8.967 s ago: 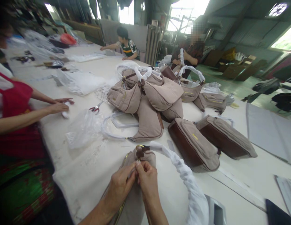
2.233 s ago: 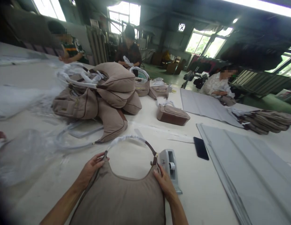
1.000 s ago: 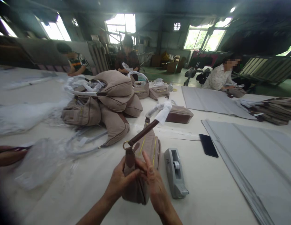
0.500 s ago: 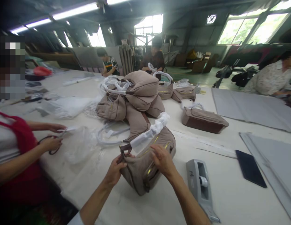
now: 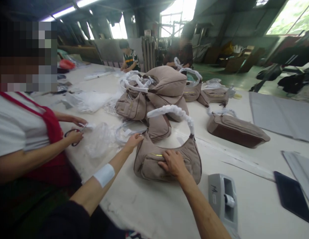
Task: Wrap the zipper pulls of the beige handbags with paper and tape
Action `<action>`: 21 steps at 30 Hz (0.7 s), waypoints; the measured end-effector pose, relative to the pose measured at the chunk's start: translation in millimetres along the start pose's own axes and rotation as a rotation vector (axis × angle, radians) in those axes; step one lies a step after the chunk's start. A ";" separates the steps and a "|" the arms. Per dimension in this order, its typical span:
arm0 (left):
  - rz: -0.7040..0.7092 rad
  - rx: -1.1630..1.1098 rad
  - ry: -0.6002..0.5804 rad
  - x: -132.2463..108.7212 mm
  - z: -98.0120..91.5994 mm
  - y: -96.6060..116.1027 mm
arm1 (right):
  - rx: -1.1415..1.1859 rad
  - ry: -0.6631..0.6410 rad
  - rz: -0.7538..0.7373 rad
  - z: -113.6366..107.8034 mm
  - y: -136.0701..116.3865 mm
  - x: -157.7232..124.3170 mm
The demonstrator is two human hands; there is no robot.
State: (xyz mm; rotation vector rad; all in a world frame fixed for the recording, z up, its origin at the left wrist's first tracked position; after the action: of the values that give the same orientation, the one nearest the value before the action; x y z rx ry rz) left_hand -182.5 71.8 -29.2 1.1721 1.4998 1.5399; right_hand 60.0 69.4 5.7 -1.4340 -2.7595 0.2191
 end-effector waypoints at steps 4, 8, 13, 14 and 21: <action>0.149 0.260 0.004 -38.5 13.8 -1.7 | -0.023 0.005 0.091 10.3 9.1 29.9; 0.235 0.426 -0.036 -99.2 25.5 -1.7 | -0.044 -0.020 0.131 20.2 6.2 24.2; 0.129 0.570 -0.139 -129.4 22.4 6.4 | 0.025 -0.157 0.284 42.3 4.8 -13.5; 0.040 0.544 -0.178 -130.0 19.9 7.1 | 0.049 -0.204 0.284 44.9 7.1 -18.7; -0.352 0.190 -0.311 -123.5 10.7 -3.4 | 0.038 -0.026 0.180 17.0 -21.8 18.4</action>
State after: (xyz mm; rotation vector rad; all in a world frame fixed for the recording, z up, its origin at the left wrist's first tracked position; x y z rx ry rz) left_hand -128.1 -37.5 -50.7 1.1197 1.5618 0.9527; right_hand 30.2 70.1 -9.0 -1.6815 -2.6301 0.2936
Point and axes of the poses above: each hand's wrist, its own x-axis towards the middle knuckle, its own z-axis out of the palm, y = z × x, the point moved 1 cm from there along x, towards the middle knuckle, and after that the axes turned 13 degrees about z, right-handed, at the moved point
